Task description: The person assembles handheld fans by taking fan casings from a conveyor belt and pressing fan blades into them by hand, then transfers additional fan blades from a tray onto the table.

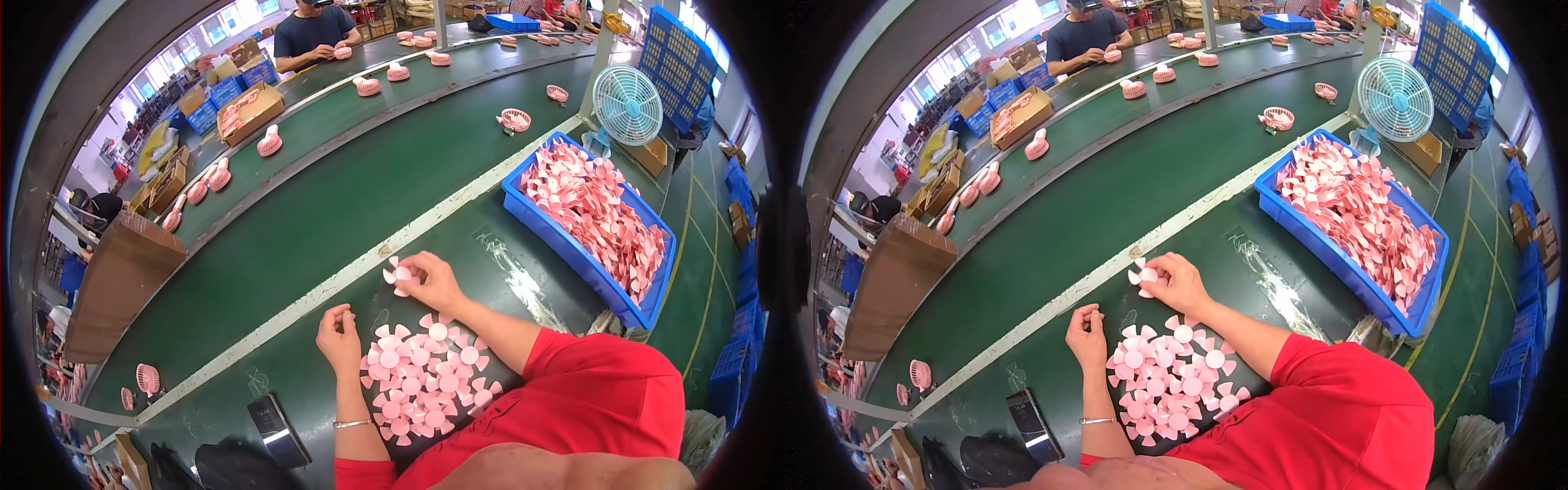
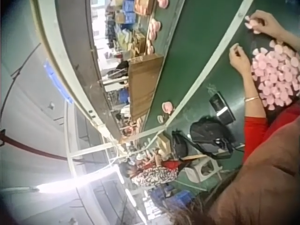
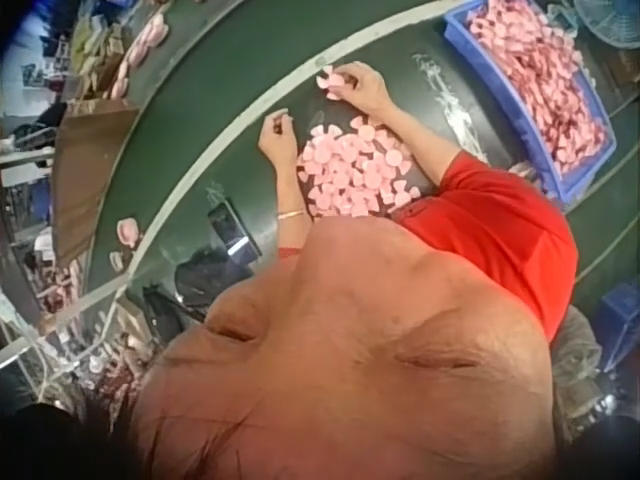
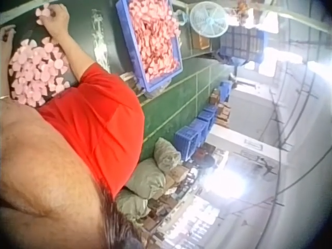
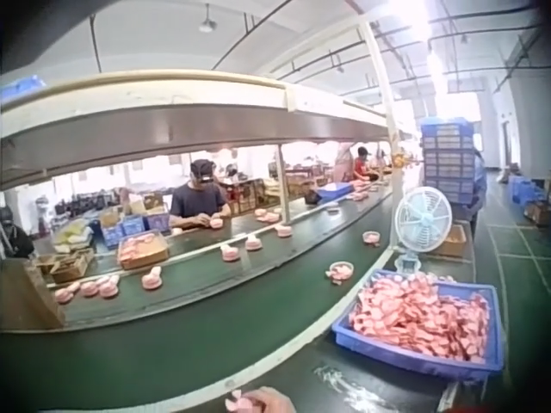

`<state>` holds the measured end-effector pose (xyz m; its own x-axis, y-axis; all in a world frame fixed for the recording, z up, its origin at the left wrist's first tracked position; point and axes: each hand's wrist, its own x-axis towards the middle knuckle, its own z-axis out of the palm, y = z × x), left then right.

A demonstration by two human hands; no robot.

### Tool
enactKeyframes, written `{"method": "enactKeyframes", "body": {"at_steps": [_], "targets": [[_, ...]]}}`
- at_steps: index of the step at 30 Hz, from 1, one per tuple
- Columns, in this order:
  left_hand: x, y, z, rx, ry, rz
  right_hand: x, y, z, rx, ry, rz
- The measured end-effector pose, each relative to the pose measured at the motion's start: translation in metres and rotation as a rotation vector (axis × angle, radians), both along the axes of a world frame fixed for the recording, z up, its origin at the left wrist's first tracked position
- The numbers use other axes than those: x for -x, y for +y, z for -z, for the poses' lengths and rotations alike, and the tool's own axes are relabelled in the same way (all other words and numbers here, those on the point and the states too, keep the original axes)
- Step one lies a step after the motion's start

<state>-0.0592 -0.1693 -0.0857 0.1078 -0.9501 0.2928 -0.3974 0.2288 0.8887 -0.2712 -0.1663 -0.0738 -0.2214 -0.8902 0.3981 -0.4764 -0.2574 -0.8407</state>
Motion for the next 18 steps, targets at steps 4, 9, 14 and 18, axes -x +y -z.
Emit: {"method": "enactKeyframes", "body": {"at_steps": [4,9,14,18], "targets": [[-0.002,0.0,0.0,-0.013,-0.031,0.01,0.025,-0.01,0.006,0.162,0.29,0.212],[-0.012,0.001,0.006,-0.009,0.017,0.036,0.033,-0.013,0.016,0.11,0.487,0.329],[-0.015,0.006,0.008,0.013,0.069,0.088,0.034,-0.01,0.015,0.119,0.543,0.344],[-0.021,0.006,0.009,0.03,0.208,0.058,0.033,-0.013,0.02,0.135,0.484,0.29]]}}
